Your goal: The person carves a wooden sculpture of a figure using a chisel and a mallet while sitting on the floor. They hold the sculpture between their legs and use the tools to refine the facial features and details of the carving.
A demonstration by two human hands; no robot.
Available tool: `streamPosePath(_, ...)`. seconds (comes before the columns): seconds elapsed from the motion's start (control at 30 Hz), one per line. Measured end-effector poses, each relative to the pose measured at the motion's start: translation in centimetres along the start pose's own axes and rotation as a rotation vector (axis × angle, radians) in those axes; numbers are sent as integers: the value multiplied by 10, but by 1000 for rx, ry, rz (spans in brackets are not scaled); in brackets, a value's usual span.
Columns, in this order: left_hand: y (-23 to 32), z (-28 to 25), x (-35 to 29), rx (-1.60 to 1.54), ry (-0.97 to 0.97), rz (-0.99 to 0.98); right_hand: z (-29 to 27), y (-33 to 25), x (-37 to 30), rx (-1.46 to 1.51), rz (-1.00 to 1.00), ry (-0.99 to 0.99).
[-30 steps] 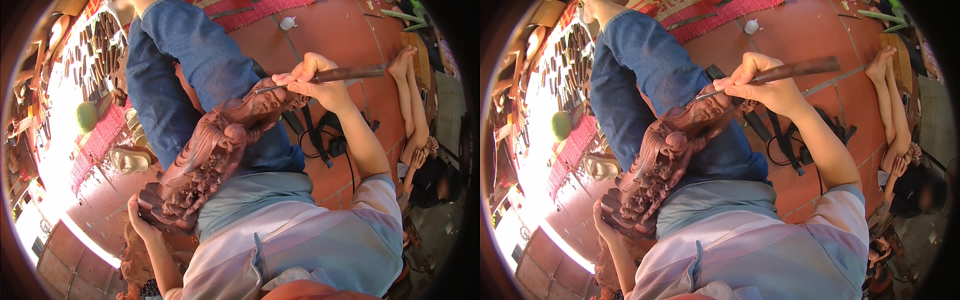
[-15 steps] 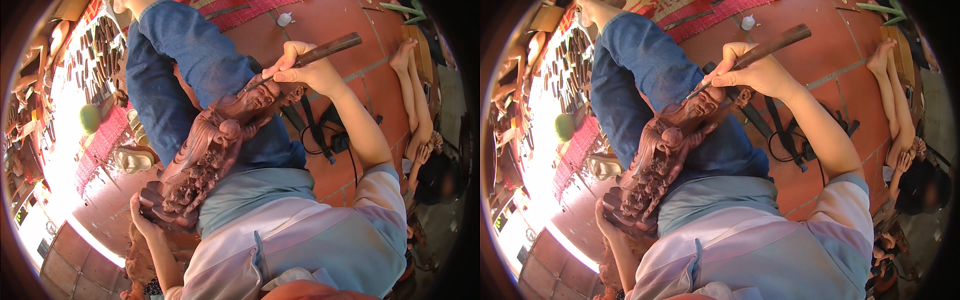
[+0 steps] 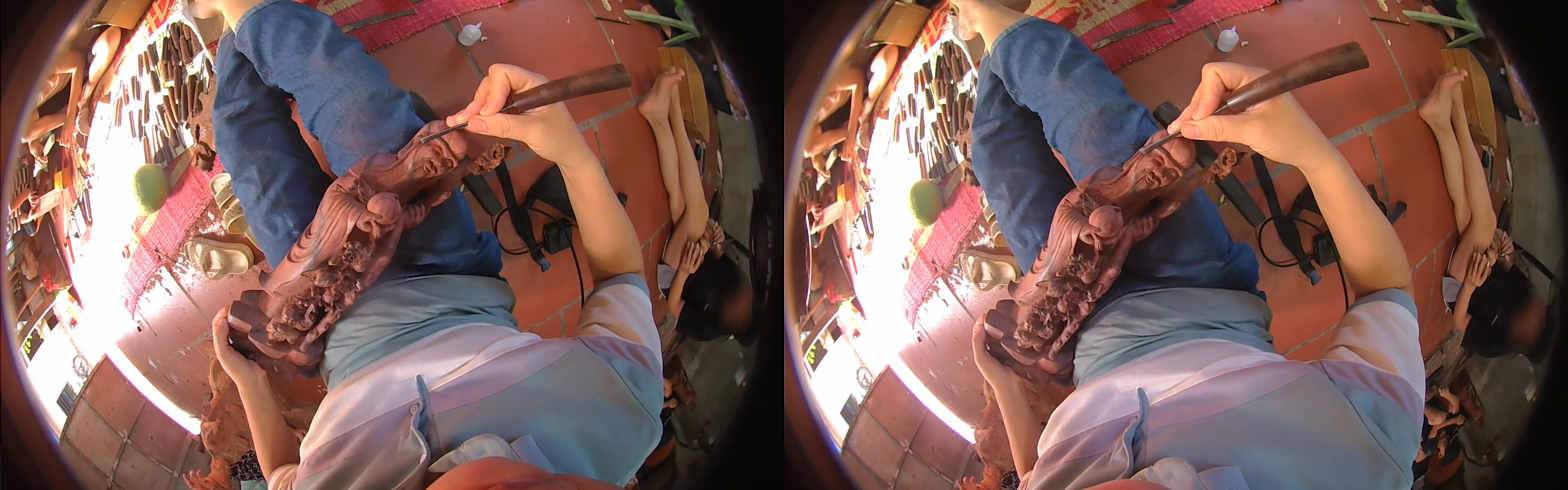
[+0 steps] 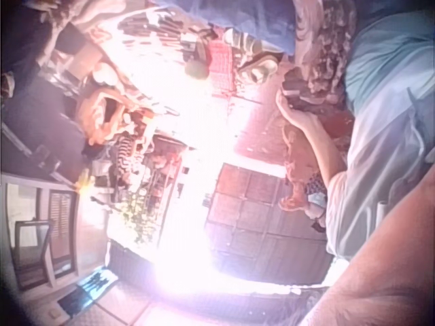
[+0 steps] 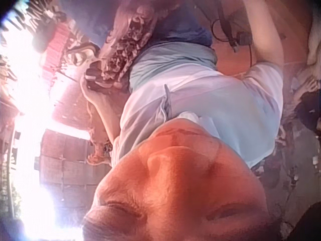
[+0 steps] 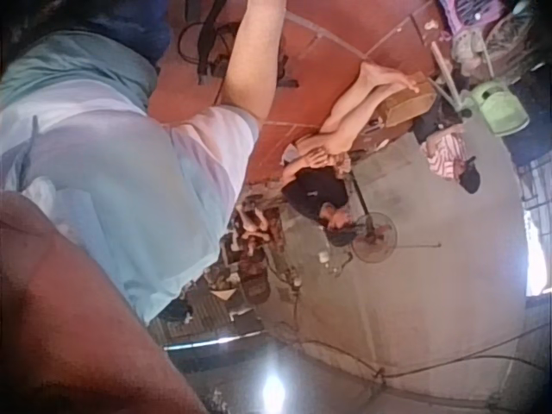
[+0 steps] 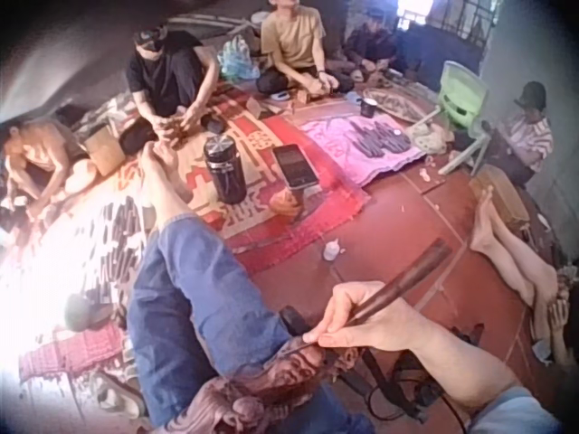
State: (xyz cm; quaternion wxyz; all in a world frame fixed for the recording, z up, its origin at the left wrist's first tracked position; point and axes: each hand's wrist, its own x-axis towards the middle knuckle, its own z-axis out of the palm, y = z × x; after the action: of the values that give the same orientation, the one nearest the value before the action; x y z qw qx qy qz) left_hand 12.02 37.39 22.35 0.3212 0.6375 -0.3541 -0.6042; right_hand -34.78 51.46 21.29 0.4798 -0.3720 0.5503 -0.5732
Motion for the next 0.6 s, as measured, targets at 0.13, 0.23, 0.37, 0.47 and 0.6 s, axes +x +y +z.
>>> streamPosePath(0.13,0,0,0,-4,-30,-6,0,7,0,17,-47,15)
streamPosePath(0.23,-1,-1,-1,-38,-26,-29,2,12,3,68,-47,24)
streamPosePath(0.37,-2,-6,2,-38,-29,-33,-1,14,5,140,13,9)
streamPosePath(0.47,0,-1,1,-52,-12,-50,1,20,10,102,5,-27)
streamPosePath(0.6,0,0,1,-56,-4,-44,1,19,12,109,24,-32)
